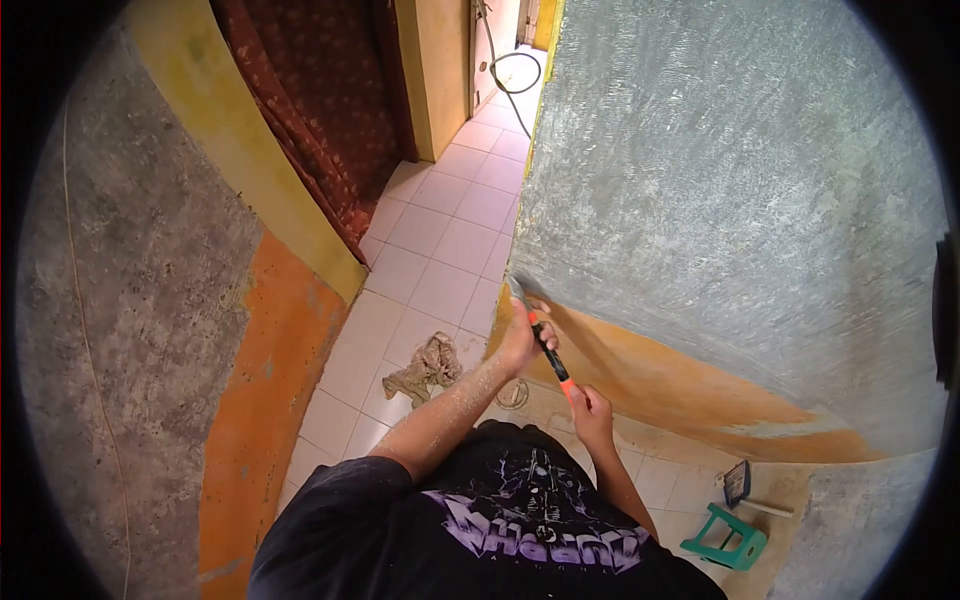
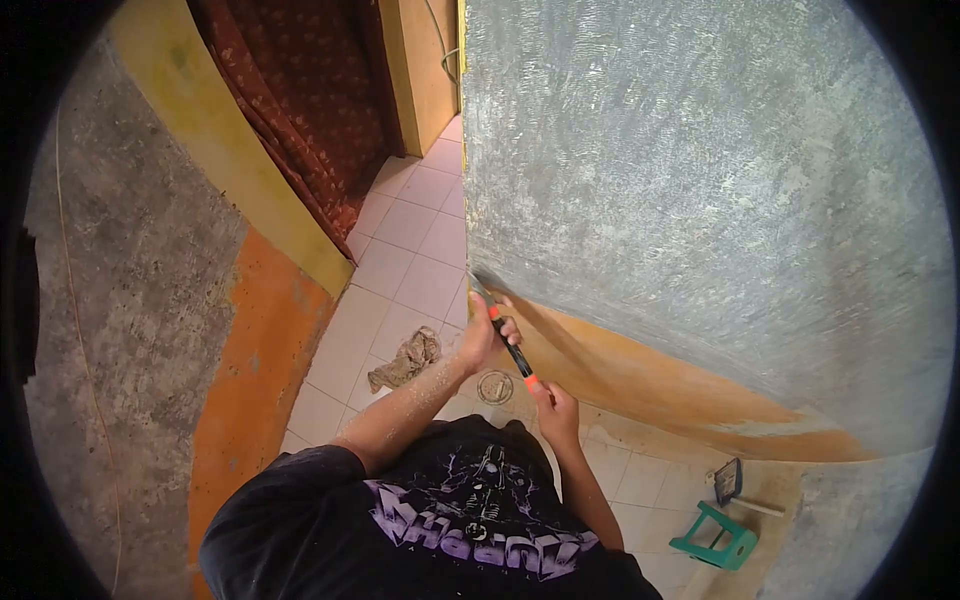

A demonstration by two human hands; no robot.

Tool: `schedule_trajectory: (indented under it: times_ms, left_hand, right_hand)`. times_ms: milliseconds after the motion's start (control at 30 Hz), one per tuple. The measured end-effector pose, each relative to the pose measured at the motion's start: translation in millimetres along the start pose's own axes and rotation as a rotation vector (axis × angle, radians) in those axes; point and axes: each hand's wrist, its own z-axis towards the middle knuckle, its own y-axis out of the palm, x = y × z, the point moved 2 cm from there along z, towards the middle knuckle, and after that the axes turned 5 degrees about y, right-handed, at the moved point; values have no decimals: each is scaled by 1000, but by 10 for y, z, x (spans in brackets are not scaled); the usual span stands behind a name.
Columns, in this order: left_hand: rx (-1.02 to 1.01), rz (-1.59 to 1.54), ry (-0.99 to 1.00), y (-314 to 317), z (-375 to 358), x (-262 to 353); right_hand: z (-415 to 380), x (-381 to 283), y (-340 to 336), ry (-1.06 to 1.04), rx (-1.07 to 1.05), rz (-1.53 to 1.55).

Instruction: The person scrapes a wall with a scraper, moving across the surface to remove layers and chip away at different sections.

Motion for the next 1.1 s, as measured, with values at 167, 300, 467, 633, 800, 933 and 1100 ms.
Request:
schedule_trajectory:
  times_ms: [167, 300, 467, 633, 800, 933, 1100]
  left_hand:
    - [41, 8, 0, 13, -48, 155]
    - [-60, 7, -68, 186, -92, -124]
    - [-96, 42, -124, 200, -52, -277]
    - [-58, 66, -91, 121, -69, -156]
    - [-68, 22, -89, 133, -74, -131]
    - [-43, 29, -60, 119, -48, -79]
    - [-73, 21, -99, 123, -61, -123]
  right_hand:
    - [39, -57, 52, 15, -55, 15]
    - [-169, 270, -181, 57, -64, 104]
    - [-234, 276, -218, 73, -15, 144]
    - [-148, 283, -53, 27, 2, 95]
    - [-204, 71, -106, 32, -8, 68]
    - [-95, 37, -31, -4, -4, 40]
    - [-211, 121, -124, 55, -15, 97]
